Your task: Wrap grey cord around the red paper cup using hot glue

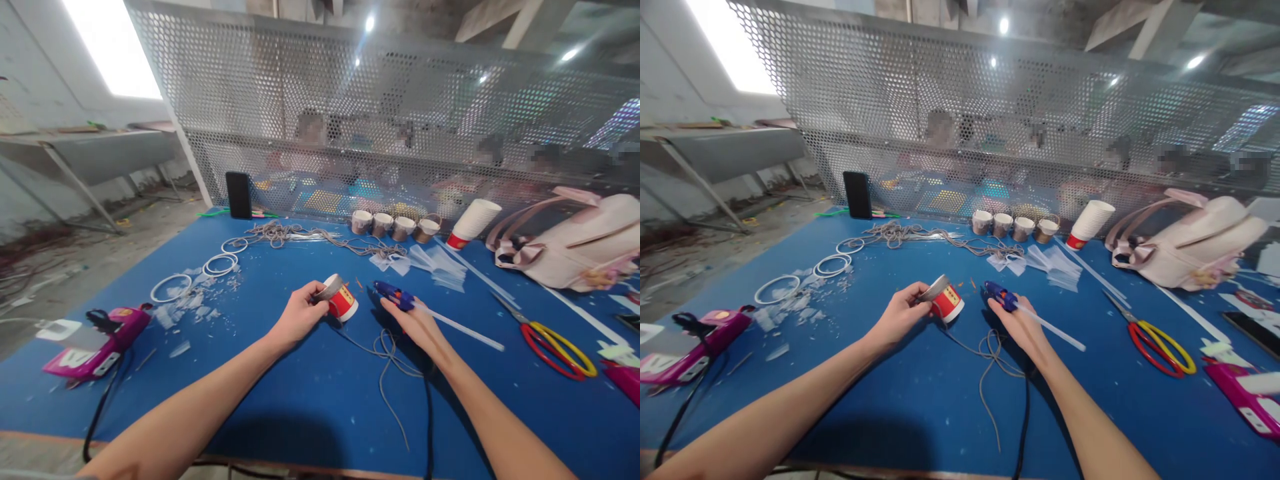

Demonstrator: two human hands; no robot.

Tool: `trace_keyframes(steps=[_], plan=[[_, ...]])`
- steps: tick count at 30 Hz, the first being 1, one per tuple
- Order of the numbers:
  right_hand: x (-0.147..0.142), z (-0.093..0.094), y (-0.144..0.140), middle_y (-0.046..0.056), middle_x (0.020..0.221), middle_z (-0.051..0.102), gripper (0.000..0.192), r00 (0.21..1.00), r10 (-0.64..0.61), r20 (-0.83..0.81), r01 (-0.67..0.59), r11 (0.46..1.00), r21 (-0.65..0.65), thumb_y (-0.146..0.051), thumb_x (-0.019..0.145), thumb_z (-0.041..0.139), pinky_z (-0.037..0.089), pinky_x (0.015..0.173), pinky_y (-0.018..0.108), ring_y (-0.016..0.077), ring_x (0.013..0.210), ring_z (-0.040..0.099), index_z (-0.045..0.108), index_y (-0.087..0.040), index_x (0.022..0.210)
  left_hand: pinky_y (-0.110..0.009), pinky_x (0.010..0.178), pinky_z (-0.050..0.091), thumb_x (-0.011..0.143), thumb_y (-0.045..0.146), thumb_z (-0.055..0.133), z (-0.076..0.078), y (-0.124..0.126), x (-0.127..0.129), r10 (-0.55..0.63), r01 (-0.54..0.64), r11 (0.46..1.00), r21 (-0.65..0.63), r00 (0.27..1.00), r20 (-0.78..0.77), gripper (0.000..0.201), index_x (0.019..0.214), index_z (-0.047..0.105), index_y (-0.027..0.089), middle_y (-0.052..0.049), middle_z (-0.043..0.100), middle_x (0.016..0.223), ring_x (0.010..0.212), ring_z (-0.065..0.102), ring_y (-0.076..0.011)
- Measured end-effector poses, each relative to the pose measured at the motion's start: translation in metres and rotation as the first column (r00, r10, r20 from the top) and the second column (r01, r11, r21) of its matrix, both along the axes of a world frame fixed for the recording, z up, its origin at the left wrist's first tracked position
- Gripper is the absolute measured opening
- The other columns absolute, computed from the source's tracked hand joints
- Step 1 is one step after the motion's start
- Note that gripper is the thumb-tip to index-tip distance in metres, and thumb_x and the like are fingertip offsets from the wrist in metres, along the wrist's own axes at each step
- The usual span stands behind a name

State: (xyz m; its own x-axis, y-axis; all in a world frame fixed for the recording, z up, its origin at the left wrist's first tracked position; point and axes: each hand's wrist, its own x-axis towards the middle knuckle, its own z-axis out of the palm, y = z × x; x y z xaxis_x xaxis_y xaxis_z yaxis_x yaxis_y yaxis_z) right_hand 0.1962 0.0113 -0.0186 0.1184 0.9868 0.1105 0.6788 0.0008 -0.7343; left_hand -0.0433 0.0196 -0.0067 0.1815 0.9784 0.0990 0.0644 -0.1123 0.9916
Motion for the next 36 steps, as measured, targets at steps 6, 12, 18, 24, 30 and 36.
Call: trace_keyframes(steps=[6, 12, 18, 24, 30, 36], plan=[[0.009, 0.010, 0.001, 0.004, 0.074, 0.066, 0.029, 0.983, 0.074, 0.168, -0.071, 0.997, -0.024, -0.048, 0.074, 0.059, 0.040, 0.062, 0.028, 0.0211, 0.071, 0.059, 0.068, -0.020, 0.076, -0.023, 0.058, 0.041, 0.064, 0.015, 0.053, 0.006, -0.005, 0.001, -0.001, 0.001, 1.000, -0.012, 1.000, -0.002, 0.010, 0.072, 0.060, 0.016, 0.002, 0.059, 0.061, 0.058, 0.052, -0.0114], [0.031, 0.045, -0.039, 0.001, 0.047, 0.055, 0.040, 0.881, 0.173, 0.440, -0.093, 0.976, -0.197, -0.050, 0.072, 0.063, 0.027, 0.046, 0.026, 0.0153, 0.045, 0.048, 0.053, -0.021, 0.047, -0.024, 0.059, 0.044, 0.066, 0.017, 0.052, 0.003, -0.005, 0.004, 0.045, -0.045, 0.999, -0.025, 0.999, -0.009, 0.014, 0.078, 0.059, 0.016, 0.002, 0.060, 0.068, 0.056, 0.054, -0.0109], [-0.013, 0.041, -0.047, 0.000, 0.075, 0.065, 0.019, 0.914, 0.310, -0.261, -0.359, 0.918, -0.169, -0.040, 0.079, 0.060, 0.043, 0.061, 0.025, 0.0145, 0.067, 0.059, 0.062, -0.022, 0.082, -0.023, 0.058, 0.042, 0.068, 0.018, 0.054, 0.005, -0.014, 0.009, 0.059, -0.057, 0.998, 0.033, 0.996, -0.062, 0.012, 0.078, 0.060, 0.017, 0.004, 0.059, 0.066, 0.058, 0.052, -0.0111], [-0.077, 0.010, -0.029, 0.003, 0.099, 0.062, 0.047, 0.463, 0.018, -0.886, -0.270, 0.955, -0.121, -0.024, 0.057, 0.077, 0.047, 0.082, 0.027, 0.0143, 0.091, 0.060, 0.054, -0.020, 0.098, -0.025, 0.073, 0.045, 0.075, 0.018, 0.052, 0.003, -0.022, 0.010, 0.127, -0.038, 0.937, 0.347, 0.963, -0.237, 0.013, 0.083, 0.061, 0.018, -0.002, 0.065, 0.080, 0.073, 0.058, -0.0151], [-0.079, 0.016, -0.037, -0.002, 0.069, 0.057, 0.031, 0.495, -0.025, -0.869, -0.396, 0.883, -0.251, -0.030, 0.063, 0.072, 0.033, 0.042, 0.019, 0.0053, 0.045, 0.045, 0.055, -0.015, 0.083, -0.027, 0.073, 0.045, 0.076, 0.018, 0.052, -0.004, -0.019, 0.006, 0.189, 0.001, 0.883, 0.468, 0.914, -0.358, 0.011, 0.081, 0.061, 0.019, -0.004, 0.065, 0.079, 0.074, 0.058, -0.0169], [-0.064, 0.015, -0.037, -0.001, 0.063, 0.056, 0.011, 0.917, 0.179, -0.357, -0.195, 0.981, -0.009, -0.025, 0.071, 0.063, 0.038, 0.054, 0.024, 0.0121, 0.057, 0.049, 0.059, -0.017, 0.078, -0.026, 0.068, 0.047, 0.076, 0.017, 0.047, 0.004, -0.023, 0.009, 0.146, -0.024, 0.932, 0.361, 0.939, -0.313, 0.019, 0.087, 0.062, 0.016, -0.003, 0.069, 0.078, 0.069, 0.061, -0.0151]])
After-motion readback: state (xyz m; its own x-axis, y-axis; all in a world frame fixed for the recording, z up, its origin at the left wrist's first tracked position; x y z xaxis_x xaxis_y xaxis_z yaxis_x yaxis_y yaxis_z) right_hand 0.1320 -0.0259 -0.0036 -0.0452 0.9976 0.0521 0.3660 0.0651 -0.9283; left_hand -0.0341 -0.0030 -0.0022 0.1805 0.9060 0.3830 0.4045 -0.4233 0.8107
